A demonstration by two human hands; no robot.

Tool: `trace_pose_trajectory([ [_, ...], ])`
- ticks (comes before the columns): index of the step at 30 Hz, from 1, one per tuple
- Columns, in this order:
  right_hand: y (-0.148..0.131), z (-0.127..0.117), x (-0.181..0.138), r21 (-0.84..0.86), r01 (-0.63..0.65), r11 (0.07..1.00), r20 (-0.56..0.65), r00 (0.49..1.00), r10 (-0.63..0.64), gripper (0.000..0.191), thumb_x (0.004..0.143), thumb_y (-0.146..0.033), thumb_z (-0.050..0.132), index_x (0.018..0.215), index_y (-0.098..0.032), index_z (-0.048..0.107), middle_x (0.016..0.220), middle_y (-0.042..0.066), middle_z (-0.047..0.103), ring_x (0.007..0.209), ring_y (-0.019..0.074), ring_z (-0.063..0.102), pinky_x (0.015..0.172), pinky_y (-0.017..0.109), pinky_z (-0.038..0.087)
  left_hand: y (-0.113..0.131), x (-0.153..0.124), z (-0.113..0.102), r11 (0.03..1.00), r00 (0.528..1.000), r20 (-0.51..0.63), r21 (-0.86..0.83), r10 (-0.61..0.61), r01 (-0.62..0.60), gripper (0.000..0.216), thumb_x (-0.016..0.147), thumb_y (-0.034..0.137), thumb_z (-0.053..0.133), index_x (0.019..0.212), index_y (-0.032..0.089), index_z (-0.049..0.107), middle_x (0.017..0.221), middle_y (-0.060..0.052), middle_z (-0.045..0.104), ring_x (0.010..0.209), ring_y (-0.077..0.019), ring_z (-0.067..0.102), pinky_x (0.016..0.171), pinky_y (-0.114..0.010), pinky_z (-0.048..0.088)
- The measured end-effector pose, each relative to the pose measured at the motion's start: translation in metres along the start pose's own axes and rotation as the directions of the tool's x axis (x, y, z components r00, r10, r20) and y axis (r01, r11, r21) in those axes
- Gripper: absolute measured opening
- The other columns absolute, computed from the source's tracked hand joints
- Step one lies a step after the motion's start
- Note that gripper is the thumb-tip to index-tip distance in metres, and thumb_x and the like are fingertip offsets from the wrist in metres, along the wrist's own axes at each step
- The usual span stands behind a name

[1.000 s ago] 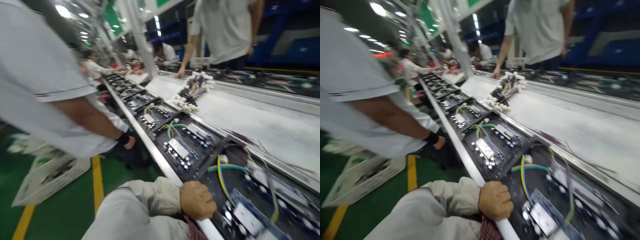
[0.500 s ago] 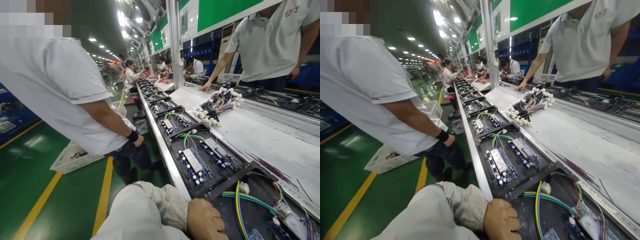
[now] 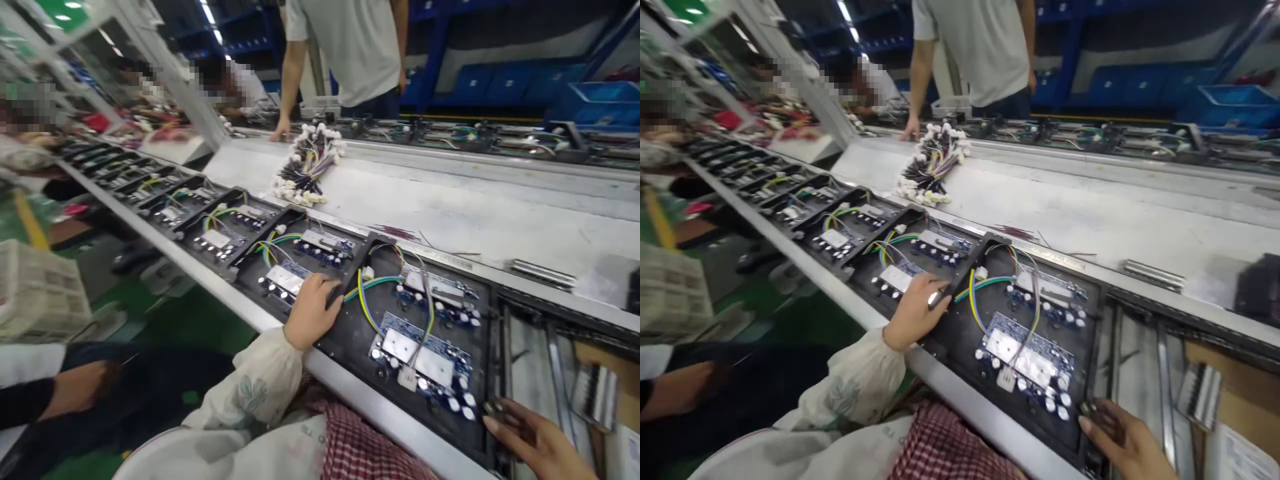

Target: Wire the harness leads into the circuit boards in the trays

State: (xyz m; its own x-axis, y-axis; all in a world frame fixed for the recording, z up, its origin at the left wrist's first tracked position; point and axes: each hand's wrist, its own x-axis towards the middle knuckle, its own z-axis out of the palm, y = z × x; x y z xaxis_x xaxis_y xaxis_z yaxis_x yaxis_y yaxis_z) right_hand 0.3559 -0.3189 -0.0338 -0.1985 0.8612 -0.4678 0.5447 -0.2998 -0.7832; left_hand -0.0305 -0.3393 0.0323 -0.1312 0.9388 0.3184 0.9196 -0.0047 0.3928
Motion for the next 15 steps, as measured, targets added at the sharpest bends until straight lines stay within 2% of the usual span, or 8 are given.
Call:
trace_pose_trajectory([
  [3,0.005,-0.001,0.003,0.135,-0.091,0.987,0.107,0.991,0.077,0.043,0.054,-0.053,0.074,0.079,-0.019,0.072,0.08,0.009,0.073,0.085,0.028,0.068,0.072,0.027,0.058,0.003,0.014,0.014,0.955,0.99,0.113,0.292,-0.082,0.045,0.037,0.081,0.028,0.055,0.112,0.009,0.06,0.104,-0.015,0.056,0.1,-0.0298,0.046,0.088,-0.045,0.044],
  [6,0.003,-0.002,0.007,0.145,-0.071,0.987,0.17,0.984,0.045,0.039,0.057,-0.053,0.073,0.075,-0.019,0.072,0.076,0.009,0.072,0.08,0.0264,0.069,0.07,0.027,0.057,0.013,0.021,0.021,0.892,0.985,0.12,0.448,-0.125,0.058,0.029,0.079,0.021,0.052,0.105,0.012,0.062,0.104,-0.014,0.054,0.099,-0.0315,0.044,0.083,-0.046,0.042],
  [9,0.004,-0.003,0.009,0.118,-0.075,0.99,0.223,0.974,0.047,0.038,0.059,-0.053,0.072,0.073,-0.018,0.071,0.075,0.009,0.071,0.079,0.0261,0.069,0.068,0.026,0.056,0.018,0.028,0.023,0.861,0.98,0.109,0.501,-0.167,0.09,0.021,0.077,0.016,0.051,0.093,0.012,0.063,0.102,-0.014,0.054,0.098,-0.0313,0.044,0.081,-0.045,0.039],
  [13,0.008,-0.001,0.012,0.12,-0.135,0.984,0.196,0.974,0.11,0.042,0.052,-0.054,0.074,0.074,-0.019,0.07,0.076,0.009,0.072,0.079,0.0268,0.069,0.07,0.026,0.056,0.017,0.033,0.027,0.873,0.974,0.155,0.483,-0.165,0.071,0.019,0.071,0.009,0.049,0.087,0.011,0.06,0.103,-0.015,0.052,0.099,-0.0306,0.042,0.084,-0.046,0.036],
  [15,0.003,0.002,0.011,0.112,-0.129,0.985,0.175,0.979,0.108,0.037,0.05,-0.051,0.074,0.07,-0.02,0.068,0.075,0.008,0.072,0.078,0.0266,0.069,0.07,0.027,0.056,0.015,0.033,0.029,0.89,0.972,0.184,0.454,-0.146,0.048,0.023,0.067,0.005,0.049,0.087,0.01,0.058,0.105,-0.015,0.051,0.101,-0.03,0.041,0.085,-0.046,0.035],
])
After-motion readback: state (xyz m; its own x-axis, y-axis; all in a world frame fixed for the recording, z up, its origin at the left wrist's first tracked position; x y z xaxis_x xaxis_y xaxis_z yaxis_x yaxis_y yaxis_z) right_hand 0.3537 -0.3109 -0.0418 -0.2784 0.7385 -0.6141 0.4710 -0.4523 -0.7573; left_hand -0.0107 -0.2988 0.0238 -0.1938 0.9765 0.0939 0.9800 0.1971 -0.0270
